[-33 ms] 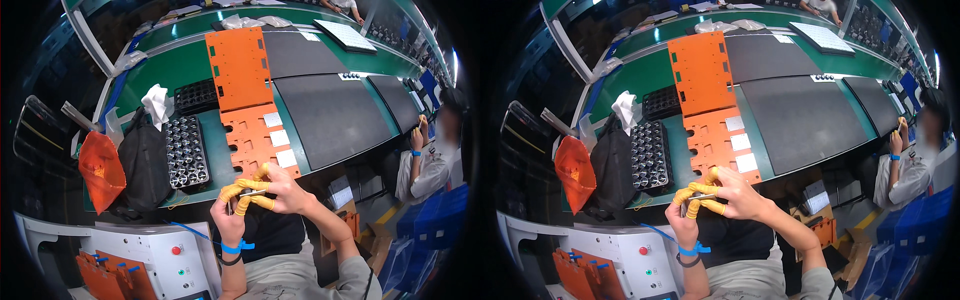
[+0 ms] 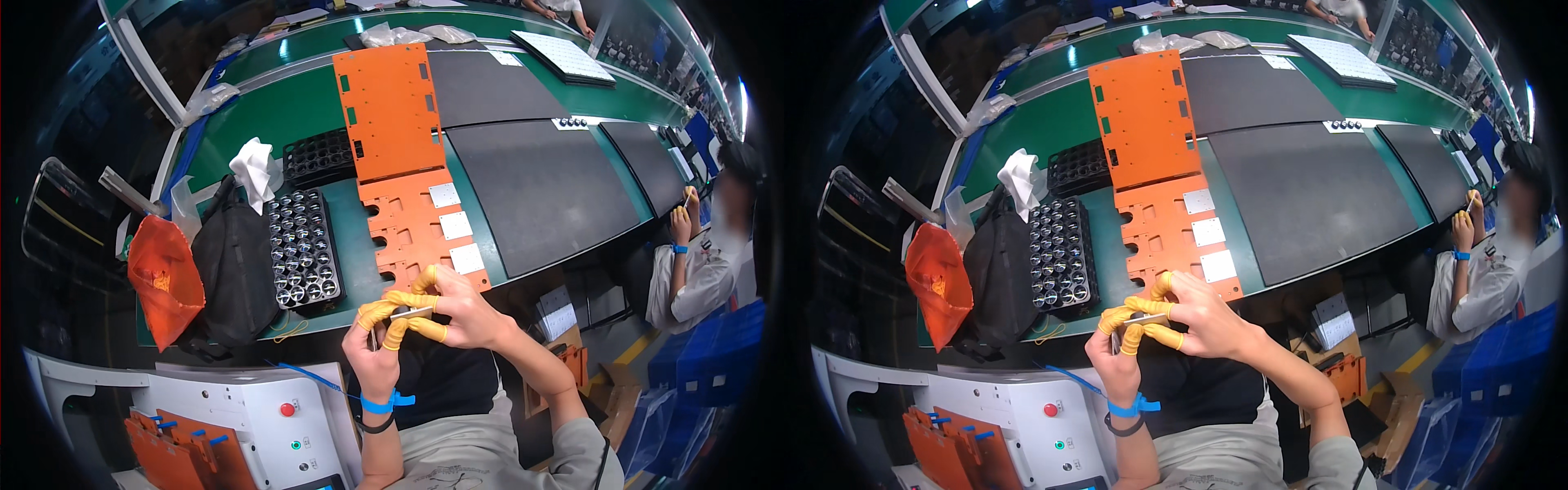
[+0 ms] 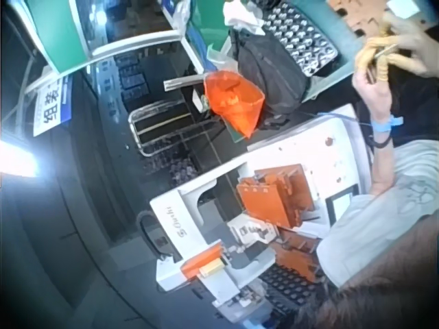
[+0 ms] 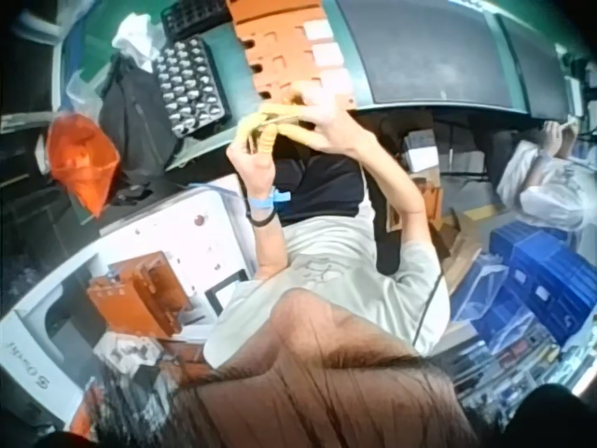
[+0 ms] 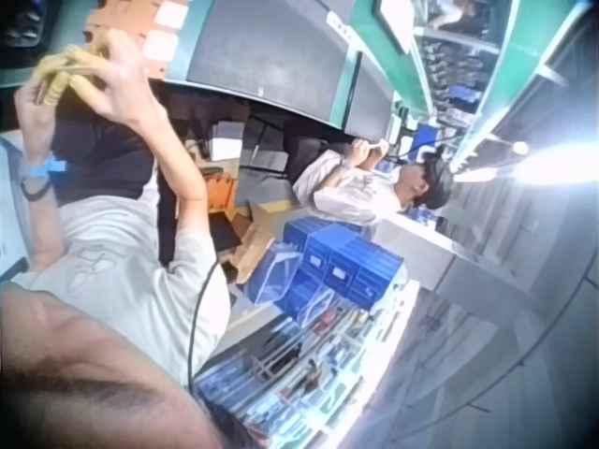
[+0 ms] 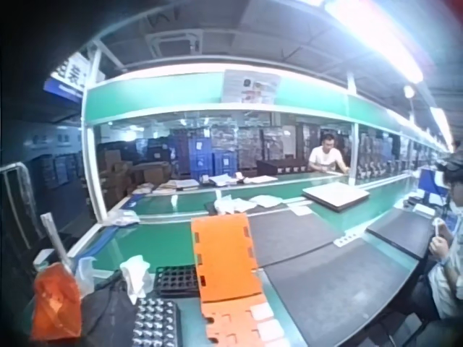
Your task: The person assembles electronic components by placing small silver parts into an orange plastic jig. They handle the parts with yellow finger cots, pick them from a tray, and place them into designated slots on the jig. The person also moves a black sheet and uses a white machine to process the jig.
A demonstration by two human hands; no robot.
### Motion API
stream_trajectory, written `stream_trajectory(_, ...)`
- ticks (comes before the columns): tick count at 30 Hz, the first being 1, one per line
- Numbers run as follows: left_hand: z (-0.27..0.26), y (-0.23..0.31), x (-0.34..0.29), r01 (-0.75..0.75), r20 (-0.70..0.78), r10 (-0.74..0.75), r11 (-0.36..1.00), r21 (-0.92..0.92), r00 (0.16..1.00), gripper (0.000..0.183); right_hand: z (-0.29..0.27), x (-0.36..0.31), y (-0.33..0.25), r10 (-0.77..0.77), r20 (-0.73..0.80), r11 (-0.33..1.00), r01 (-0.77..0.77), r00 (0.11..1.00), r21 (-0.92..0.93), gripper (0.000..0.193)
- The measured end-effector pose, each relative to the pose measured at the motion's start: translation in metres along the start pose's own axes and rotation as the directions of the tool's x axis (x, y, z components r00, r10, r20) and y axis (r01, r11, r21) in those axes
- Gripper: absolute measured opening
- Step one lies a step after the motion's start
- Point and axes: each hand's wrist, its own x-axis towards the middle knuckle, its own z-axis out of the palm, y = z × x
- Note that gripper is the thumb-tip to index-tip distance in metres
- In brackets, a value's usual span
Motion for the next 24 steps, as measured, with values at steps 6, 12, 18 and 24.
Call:
stream_trajectory(6, 0.015, 0.008, 0.018, -0.01, -0.183, 0.106, 0.887, 0.462, 0.977, 0.016, 0.01, -0.016, 0.024, 0.295, -0.039, 0.945, -0.286, 0.955, 0.156, 0.058)
stream_trajectory(12, 0.023, -0.008, 0.028, 0.009, -0.247, 0.148, 0.843, 0.538, 0.958, 0.015, 0.01, -0.018, 0.019, 0.268, -0.067, 0.963, -0.268, 0.961, 0.005, 0.062)
stream_trajectory(18, 0.021, -0.026, 0.03, 0.043, -0.209, 0.092, 0.825, 0.563, 0.973, 0.019, 0.011, -0.02, 0.021, 0.252, -0.078, 0.966, -0.255, 0.965, -0.032, 0.064)
stream_trajectory(24, 0.014, -0.027, 0.036, 0.065, -0.138, 0.031, 0.764, 0.642, 0.99, 0.02, 0.009, -0.021, 0.023, 0.258, -0.07, 0.966, -0.259, 0.964, -0.008, 0.067)
